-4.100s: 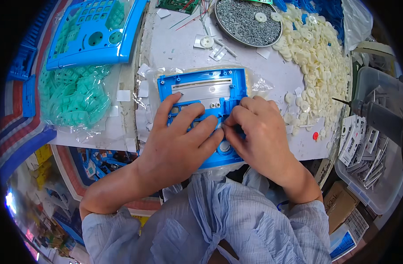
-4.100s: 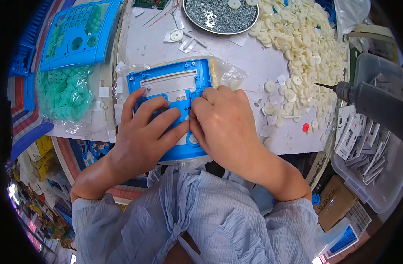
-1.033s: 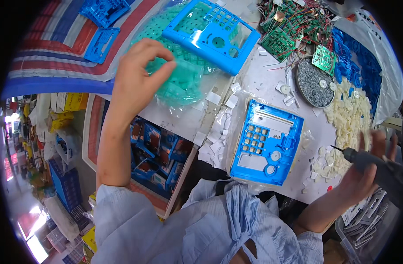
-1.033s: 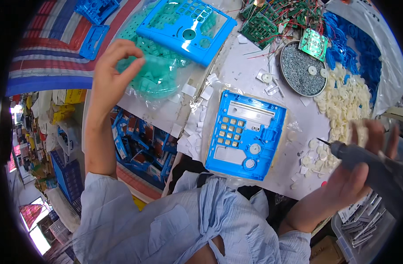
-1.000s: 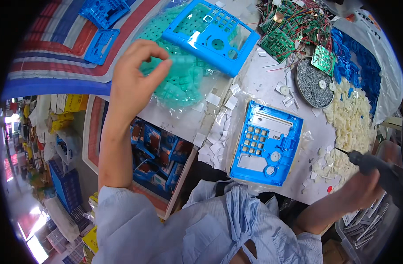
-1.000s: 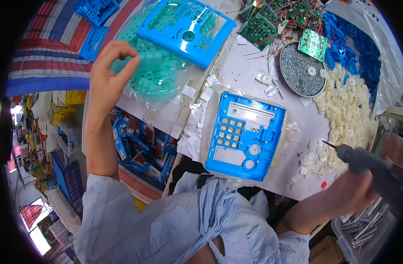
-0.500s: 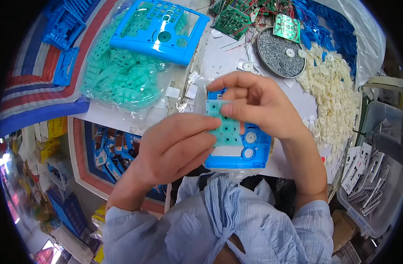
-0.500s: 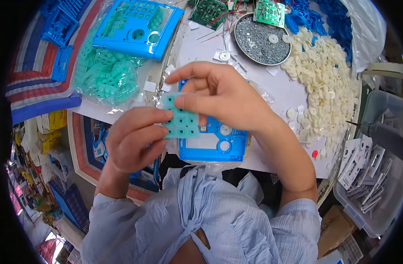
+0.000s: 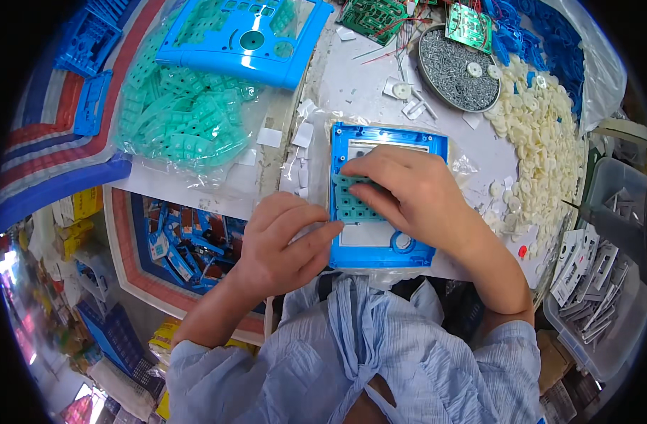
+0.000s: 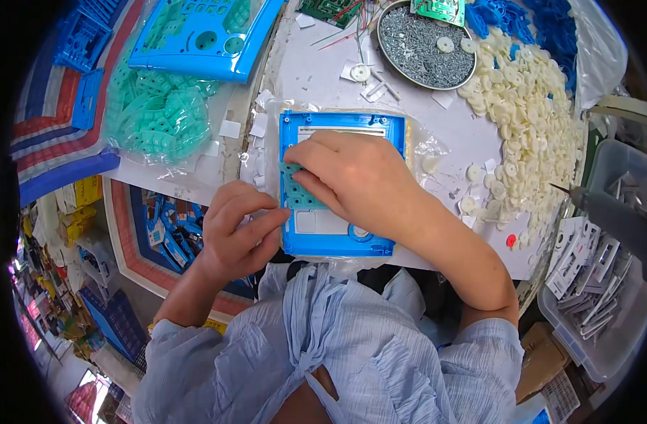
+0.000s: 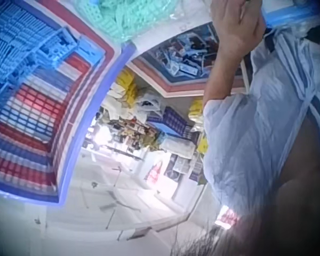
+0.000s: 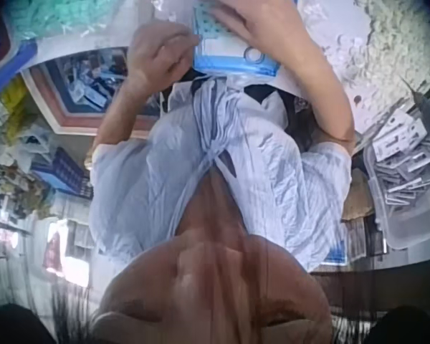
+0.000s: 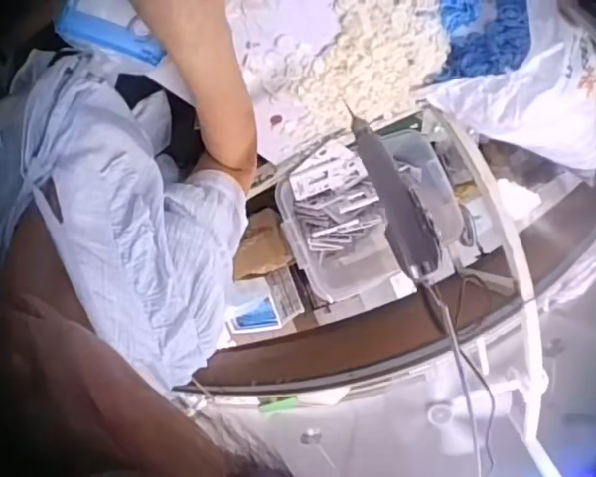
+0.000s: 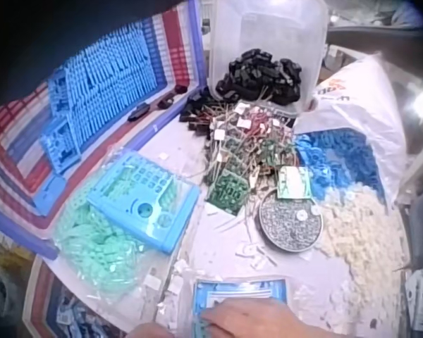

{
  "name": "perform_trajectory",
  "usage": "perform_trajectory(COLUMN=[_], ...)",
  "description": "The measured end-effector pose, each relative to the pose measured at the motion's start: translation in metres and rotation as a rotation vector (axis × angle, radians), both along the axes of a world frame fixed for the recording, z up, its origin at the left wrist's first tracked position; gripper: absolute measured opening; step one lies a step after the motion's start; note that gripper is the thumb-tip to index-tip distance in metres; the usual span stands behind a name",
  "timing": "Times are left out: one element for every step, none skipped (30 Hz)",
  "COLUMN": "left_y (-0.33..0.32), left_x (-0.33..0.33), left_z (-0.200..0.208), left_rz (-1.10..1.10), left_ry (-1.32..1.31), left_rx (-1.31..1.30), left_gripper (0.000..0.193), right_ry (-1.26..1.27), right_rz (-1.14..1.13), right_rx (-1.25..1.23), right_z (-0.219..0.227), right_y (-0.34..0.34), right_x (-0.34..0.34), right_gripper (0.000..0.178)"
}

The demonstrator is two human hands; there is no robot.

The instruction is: Assemble electronic components and circuit boards into a blue plastic device casing.

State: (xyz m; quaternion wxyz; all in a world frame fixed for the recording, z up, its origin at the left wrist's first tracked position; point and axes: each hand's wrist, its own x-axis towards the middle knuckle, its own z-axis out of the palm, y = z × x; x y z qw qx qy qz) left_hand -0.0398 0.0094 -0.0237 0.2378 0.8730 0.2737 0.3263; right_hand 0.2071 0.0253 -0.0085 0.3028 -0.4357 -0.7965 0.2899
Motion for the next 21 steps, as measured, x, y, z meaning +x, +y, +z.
perform_trajectory(left_y=[0.001,0.002,0.003,0.004,0.004,0.005,0.006,0.006,0.005,0.005,0.006,0.006,0.008,0.01,0.013,0.016,0.019,0.027,0.033,0.046,0.065], left_x=[0.001,0.001,0.001,0.002,0.002,0.001,0.0,0.0,0.001,0.001,0.001,0.001,0.002,0.002,0.002,0.002,0.002,0.002,0.003,0.007,0.014], left_z=[0.0,0.0,0.001,0.001,0.0,-0.002,-0.003,-0.003,-0.003,-0.002,-0.001,0.0,0.001,0.003,0.005,0.007,0.013,0.023,0.034,0.045,0.055], left_rz=[-0.008,-0.012,-0.015,-0.018,-0.022,-0.025,-0.027,-0.026,-0.027,-0.026,-0.033,-0.042,-0.054,-0.072,-0.087,-0.102,-0.149,-0.193,-0.236,-0.204,-0.18], left_ry=[0.002,0.013,0.025,0.037,0.045,0.053,0.06,0.056,0.052,0.048,0.05,0.053,0.051,0.061,0.071,0.082,0.121,0.158,0.2,0.211,0.217], left_rx=[0.01,0.013,0.017,0.022,0.032,0.042,0.053,0.043,0.035,0.027,0.018,0.011,0.005,0.015,0.029,0.044,-0.003,-0.039,-0.078,-0.009,0.054], left_gripper=[0.03,0.03,0.031,0.031,0.033,0.034,0.036,0.034,0.032,0.03,0.03,0.03,0.029,0.03,0.031,0.033,0.03,0.027,0.024,0.021,0.019], right_ry=[0.002,0.003,0.005,-0.046,-0.098,-0.15,-0.187,-0.223,-0.259,-0.295,-0.33,-0.364,-0.398,-0.432,-0.466,-0.516,-0.522,-0.532,-0.538,-0.562,-0.555], right_rz=[-0.01,-0.02,-0.029,-0.046,-0.063,-0.079,-0.097,-0.114,-0.132,-0.045,0.043,0.127,0.143,0.157,0.173,0.196,0.198,0.197,0.198,0.207,0.203], right_rx=[-0.006,-0.012,-0.018,0.024,0.065,0.107,0.106,0.105,0.106,0.092,0.079,0.067,0.017,-0.033,-0.078,-0.076,-0.083,-0.079,-0.078,-0.075,-0.078], right_z=[-0.001,0.0,0.0,0.001,0.004,0.007,0.012,0.02,0.025,0.026,0.027,0.026,0.025,0.021,0.019,0.02,0.021,0.02,0.02,0.022,0.023], right_y=[-0.001,-0.002,-0.003,-0.004,-0.007,-0.009,-0.011,-0.014,-0.018,-0.024,-0.03,-0.036,-0.042,-0.049,-0.051,-0.05,-0.051,-0.052,-0.053,-0.051,-0.051], right_x=[0.0,-0.001,-0.001,-0.001,-0.001,-0.002,-0.001,0.002,0.004,0.004,0.005,0.005,0.003,-0.001,-0.003,-0.002,-0.003,-0.004,-0.005,-0.005,-0.005], right_gripper=[0.025,0.026,0.027,0.029,0.031,0.034,0.039,0.045,0.051,0.058,0.066,0.074,0.081,0.088,0.095,0.102,0.102,0.102,0.102,0.103,0.103])
